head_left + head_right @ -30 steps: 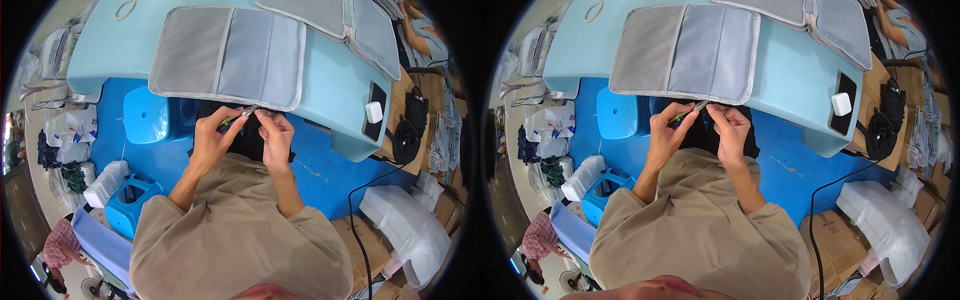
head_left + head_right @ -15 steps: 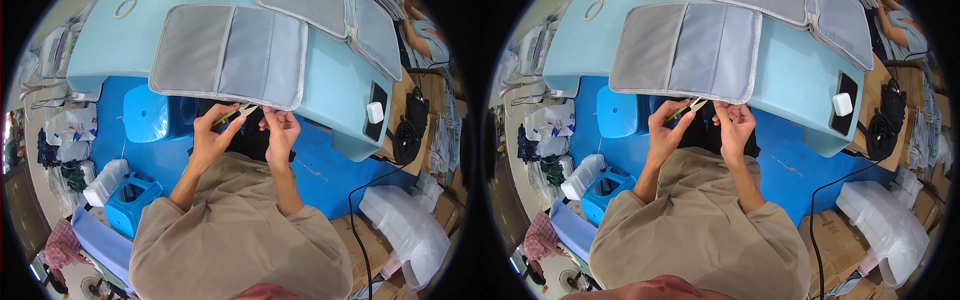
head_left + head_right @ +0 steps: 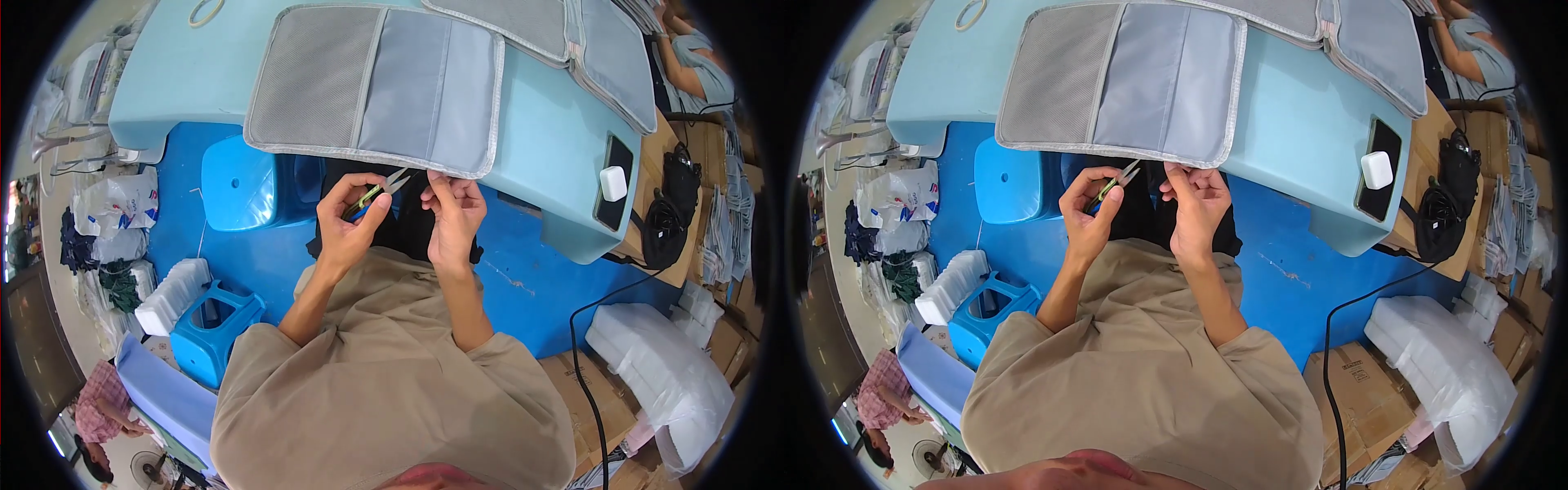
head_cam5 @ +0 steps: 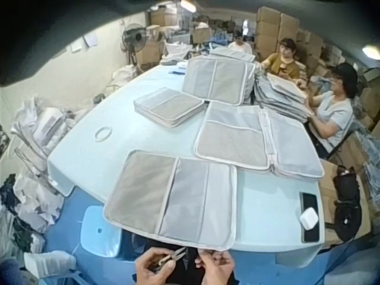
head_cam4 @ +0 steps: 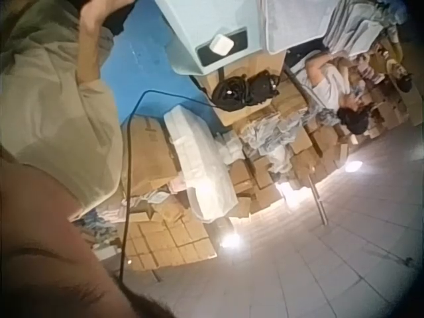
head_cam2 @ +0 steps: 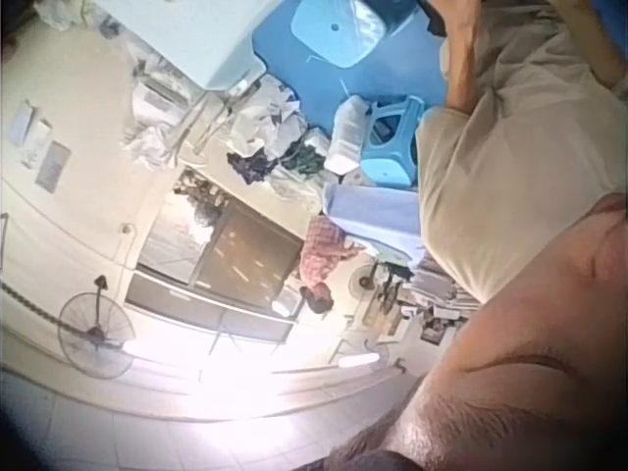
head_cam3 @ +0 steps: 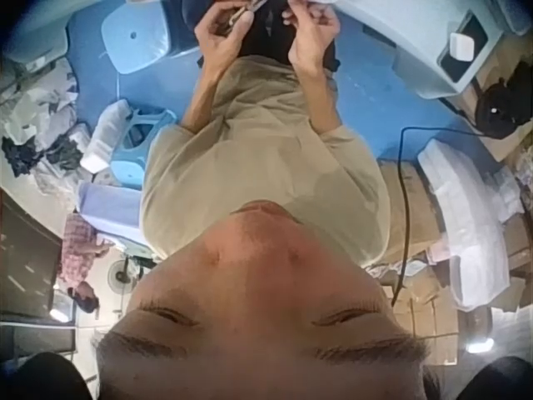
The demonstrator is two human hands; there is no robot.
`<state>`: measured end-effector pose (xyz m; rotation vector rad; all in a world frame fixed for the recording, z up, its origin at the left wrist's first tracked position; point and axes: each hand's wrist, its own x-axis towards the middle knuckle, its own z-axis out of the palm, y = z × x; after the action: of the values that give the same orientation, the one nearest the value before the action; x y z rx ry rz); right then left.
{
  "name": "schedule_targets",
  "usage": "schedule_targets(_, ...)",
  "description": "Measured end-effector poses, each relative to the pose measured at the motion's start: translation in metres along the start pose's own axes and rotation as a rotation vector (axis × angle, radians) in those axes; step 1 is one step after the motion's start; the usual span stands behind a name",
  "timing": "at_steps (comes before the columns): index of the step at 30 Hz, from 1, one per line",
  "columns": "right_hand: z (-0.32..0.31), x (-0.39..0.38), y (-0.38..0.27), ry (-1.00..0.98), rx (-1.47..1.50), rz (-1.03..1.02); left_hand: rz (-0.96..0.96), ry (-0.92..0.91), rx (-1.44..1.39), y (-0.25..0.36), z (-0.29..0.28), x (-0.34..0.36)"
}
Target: Trimming excess threads from grey pouches using a pair of small snips.
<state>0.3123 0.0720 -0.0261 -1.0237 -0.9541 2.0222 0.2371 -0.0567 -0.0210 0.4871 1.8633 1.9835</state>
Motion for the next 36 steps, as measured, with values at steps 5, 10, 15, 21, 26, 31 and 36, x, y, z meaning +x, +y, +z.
schedule_targets(5, 0.000, 0.000, -0.001, -0.009, 0.052, 0.072, -0.003, 0.107, -0.084, -0.026, 0.018, -0.001)
schedule_targets(10, -0.001, 0.001, 0.000, -0.044, 0.053, 0.041, 0.077, 0.207, -0.049, -0.028, 0.055, 0.013)
schedule_targets(15, -0.009, 0.004, 0.009, -0.044, -0.008, -0.051, -0.031, 0.230, -0.157, -0.024, 0.064, 0.018)
schedule_targets(21, -0.015, 0.004, 0.006, -0.090, -0.112, -0.125, -0.181, 0.223, -0.215, -0.015, 0.064, 0.013)
schedule_targets(26, -0.029, -0.010, -0.010, -0.226, -0.611, -0.681, -0.064, 0.210, -0.171, -0.033, 0.065, 0.017)
schedule_targets(31, -0.016, -0.001, -0.073, -0.682, -1.175, -1.403, -0.069, 0.171, -0.290, -0.031, 0.067, 0.011)
schedule_targets(36, 0.026, 0.008, -0.111, -1.039, -1.333, -1.725, 0.166, 0.208, -0.262, -0.012, 0.051, -0.003)
